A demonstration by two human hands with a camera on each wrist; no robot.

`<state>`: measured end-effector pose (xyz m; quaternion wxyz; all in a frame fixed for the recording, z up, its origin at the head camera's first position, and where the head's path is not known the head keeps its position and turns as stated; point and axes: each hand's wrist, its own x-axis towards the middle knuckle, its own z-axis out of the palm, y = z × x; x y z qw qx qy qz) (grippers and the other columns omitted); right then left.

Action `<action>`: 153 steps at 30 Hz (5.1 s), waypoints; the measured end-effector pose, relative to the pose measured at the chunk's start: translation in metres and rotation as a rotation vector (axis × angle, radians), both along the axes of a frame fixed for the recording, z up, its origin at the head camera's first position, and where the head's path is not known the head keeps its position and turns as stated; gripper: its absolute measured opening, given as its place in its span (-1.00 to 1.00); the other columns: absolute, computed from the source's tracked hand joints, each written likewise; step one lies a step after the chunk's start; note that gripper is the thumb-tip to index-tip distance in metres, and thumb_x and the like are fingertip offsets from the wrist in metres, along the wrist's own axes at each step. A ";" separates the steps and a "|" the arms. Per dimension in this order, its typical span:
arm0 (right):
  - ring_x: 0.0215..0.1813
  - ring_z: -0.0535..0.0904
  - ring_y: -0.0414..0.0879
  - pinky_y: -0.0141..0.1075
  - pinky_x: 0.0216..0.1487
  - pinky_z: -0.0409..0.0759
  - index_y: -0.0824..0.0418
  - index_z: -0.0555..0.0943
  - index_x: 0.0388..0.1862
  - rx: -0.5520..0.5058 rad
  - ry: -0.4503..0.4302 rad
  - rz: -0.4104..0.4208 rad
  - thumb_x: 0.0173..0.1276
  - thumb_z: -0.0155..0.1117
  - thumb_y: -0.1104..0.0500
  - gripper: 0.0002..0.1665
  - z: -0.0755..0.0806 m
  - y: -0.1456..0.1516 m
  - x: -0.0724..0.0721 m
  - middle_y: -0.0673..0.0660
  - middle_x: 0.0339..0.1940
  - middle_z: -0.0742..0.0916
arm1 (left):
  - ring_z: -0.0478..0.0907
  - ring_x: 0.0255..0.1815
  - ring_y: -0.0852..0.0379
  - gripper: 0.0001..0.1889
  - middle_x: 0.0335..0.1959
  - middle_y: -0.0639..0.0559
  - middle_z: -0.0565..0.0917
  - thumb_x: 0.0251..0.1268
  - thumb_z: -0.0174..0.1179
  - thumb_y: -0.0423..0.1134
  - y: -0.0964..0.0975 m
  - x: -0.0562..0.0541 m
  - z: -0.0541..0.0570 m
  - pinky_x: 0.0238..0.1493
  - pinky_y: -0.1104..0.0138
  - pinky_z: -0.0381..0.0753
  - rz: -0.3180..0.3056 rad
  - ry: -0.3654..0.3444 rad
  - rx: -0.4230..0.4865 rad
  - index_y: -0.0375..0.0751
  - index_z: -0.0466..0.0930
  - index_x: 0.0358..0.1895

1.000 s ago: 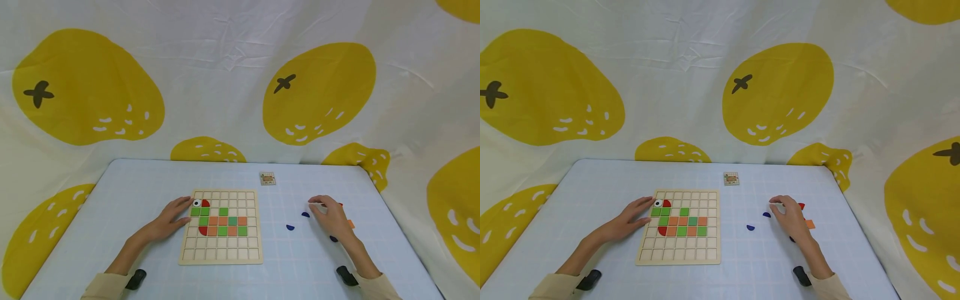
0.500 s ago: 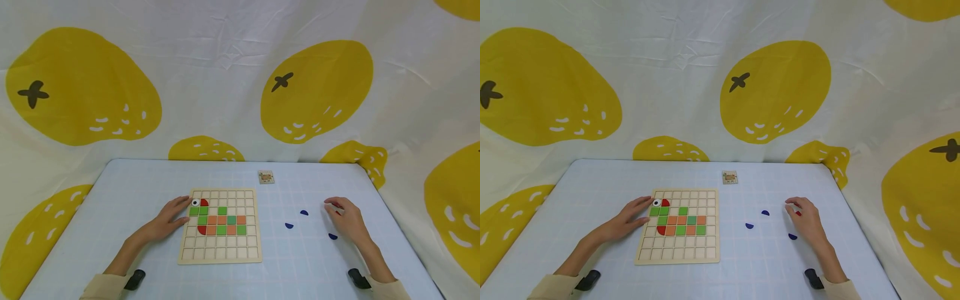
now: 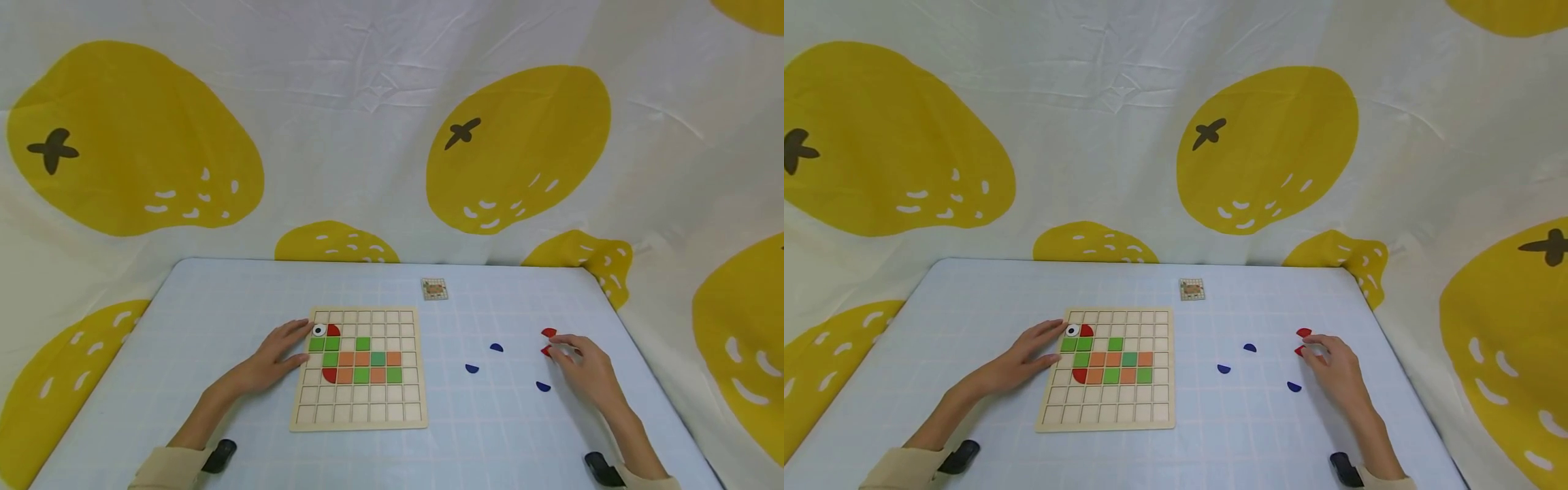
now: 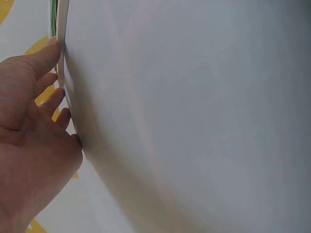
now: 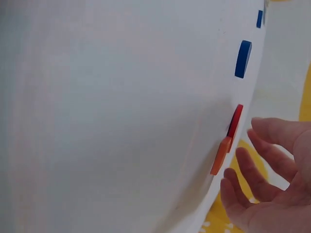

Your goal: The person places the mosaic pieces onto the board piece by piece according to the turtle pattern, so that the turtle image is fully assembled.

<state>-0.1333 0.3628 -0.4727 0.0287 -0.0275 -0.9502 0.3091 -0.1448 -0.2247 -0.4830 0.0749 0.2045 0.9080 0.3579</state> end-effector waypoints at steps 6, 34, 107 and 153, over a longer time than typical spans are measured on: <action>0.23 0.46 0.39 0.34 0.22 0.46 0.38 0.62 0.18 0.011 0.008 0.035 0.51 0.29 0.20 -0.64 -0.001 0.007 0.004 0.48 0.18 0.60 | 0.04 0.55 -0.44 -0.34 0.55 -0.35 0.21 0.53 0.21 -0.17 -0.002 0.001 -0.001 0.42 -0.40 0.08 0.010 -0.013 -0.011 -0.30 0.24 0.57; -0.06 0.66 0.18 -0.72 -0.19 0.44 0.33 0.71 -0.01 0.001 0.036 0.060 0.37 0.45 0.30 -0.75 0.003 0.001 0.002 0.28 -0.10 0.75 | 0.05 0.55 -0.43 -0.33 0.55 -0.35 0.21 0.53 0.21 -0.18 -0.002 -0.001 -0.005 0.43 -0.38 0.09 -0.008 -0.004 0.000 -0.31 0.23 0.58; -0.15 0.70 -0.01 -0.33 -0.09 0.70 0.30 0.75 -0.12 -0.311 0.136 0.326 0.31 0.49 0.34 -0.83 0.003 -0.184 -0.059 0.11 -0.21 0.78 | 0.06 0.56 -0.42 -0.36 0.56 -0.35 0.21 0.55 0.19 -0.20 0.000 0.001 -0.003 0.44 -0.37 0.11 -0.004 0.008 0.007 -0.31 0.24 0.57; -0.24 0.64 -0.16 -0.36 -0.14 0.64 0.25 0.73 -0.13 -0.327 -0.099 0.545 0.42 0.39 0.31 -0.91 0.004 -0.259 -0.052 0.02 -0.28 0.73 | -0.02 0.60 -0.40 -0.35 0.59 -0.31 0.16 0.57 0.17 -0.13 0.004 -0.002 -0.001 0.48 -0.35 0.03 0.020 -0.062 -0.004 -0.26 0.22 0.59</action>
